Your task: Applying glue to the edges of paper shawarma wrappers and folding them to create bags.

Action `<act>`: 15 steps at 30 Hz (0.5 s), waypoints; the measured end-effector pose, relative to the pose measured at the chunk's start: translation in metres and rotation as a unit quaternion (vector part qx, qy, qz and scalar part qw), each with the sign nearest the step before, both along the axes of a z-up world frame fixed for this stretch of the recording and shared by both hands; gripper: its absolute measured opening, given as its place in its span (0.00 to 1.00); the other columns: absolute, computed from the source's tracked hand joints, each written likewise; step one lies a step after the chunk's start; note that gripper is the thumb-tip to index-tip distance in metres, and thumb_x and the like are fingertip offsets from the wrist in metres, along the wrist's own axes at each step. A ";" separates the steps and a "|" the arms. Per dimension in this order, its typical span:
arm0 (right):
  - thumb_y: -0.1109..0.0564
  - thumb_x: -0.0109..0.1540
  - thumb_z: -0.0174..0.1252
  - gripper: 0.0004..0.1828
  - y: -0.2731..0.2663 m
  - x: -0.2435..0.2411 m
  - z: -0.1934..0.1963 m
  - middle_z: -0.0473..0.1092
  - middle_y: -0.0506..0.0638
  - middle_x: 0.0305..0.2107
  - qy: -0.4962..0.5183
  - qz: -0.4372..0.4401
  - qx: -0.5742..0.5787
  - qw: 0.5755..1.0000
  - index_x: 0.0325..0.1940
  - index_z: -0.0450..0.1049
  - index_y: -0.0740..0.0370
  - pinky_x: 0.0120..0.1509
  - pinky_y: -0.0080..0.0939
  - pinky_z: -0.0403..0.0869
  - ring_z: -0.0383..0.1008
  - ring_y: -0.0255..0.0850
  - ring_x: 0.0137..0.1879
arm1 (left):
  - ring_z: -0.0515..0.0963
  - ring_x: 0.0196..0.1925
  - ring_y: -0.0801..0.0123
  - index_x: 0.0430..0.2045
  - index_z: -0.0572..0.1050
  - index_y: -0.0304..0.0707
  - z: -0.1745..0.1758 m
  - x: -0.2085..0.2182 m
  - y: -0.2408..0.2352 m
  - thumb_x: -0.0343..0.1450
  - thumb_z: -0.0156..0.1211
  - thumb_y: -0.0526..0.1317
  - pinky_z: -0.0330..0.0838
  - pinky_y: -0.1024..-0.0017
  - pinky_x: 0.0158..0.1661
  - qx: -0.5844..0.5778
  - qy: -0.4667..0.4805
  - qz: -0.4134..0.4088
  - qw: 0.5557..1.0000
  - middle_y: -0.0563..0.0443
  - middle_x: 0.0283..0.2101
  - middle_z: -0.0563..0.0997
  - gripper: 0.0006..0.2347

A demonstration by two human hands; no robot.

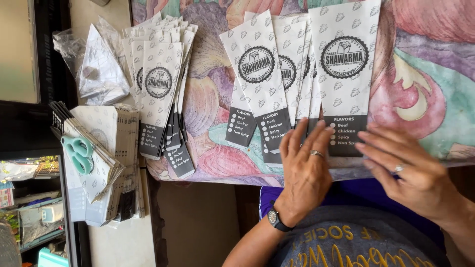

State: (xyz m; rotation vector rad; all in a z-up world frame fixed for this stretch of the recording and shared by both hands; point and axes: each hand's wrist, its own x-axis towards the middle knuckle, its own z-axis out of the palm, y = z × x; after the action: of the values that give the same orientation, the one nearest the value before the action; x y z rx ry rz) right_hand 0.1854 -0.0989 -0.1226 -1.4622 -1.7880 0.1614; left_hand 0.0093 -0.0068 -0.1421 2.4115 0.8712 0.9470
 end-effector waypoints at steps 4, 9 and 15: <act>0.69 0.63 0.59 0.16 -0.009 0.009 -0.005 0.73 0.59 0.58 -0.045 -0.005 -0.019 0.999 0.55 0.77 0.68 0.76 0.58 0.71 0.74 0.57 0.67 | 0.63 0.74 0.33 0.64 0.64 0.25 -0.011 -0.006 -0.003 0.64 0.43 0.17 0.56 0.40 0.68 0.008 0.079 -0.021 0.997 0.32 0.67 0.72 0.28; 0.70 0.60 0.69 0.13 -0.040 0.047 -0.033 0.76 0.70 0.51 -0.025 -0.104 -0.016 0.994 0.47 0.79 0.80 0.82 0.66 0.71 0.77 0.66 0.65 | 0.69 0.71 0.35 0.57 0.69 0.25 -0.005 0.014 -0.011 0.65 0.47 0.19 0.60 0.39 0.64 0.021 0.066 -0.061 0.996 0.31 0.61 0.77 0.23; 0.70 0.68 0.60 0.14 -0.106 0.107 -0.116 0.71 0.70 0.64 0.011 -0.178 -0.091 0.980 0.58 0.74 0.81 0.95 0.64 0.61 0.64 0.66 0.82 | 0.71 0.73 0.37 0.63 0.67 0.28 -0.017 0.055 -0.019 0.78 0.48 0.29 0.63 0.47 0.70 -0.032 0.033 -0.161 0.986 0.35 0.66 0.75 0.16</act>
State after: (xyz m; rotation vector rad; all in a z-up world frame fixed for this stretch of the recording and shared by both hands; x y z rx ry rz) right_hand 0.2925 -0.2045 -0.2389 -1.8779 -1.4935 0.1598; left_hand 0.0641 -0.0262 -0.1594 2.4409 0.5020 0.7107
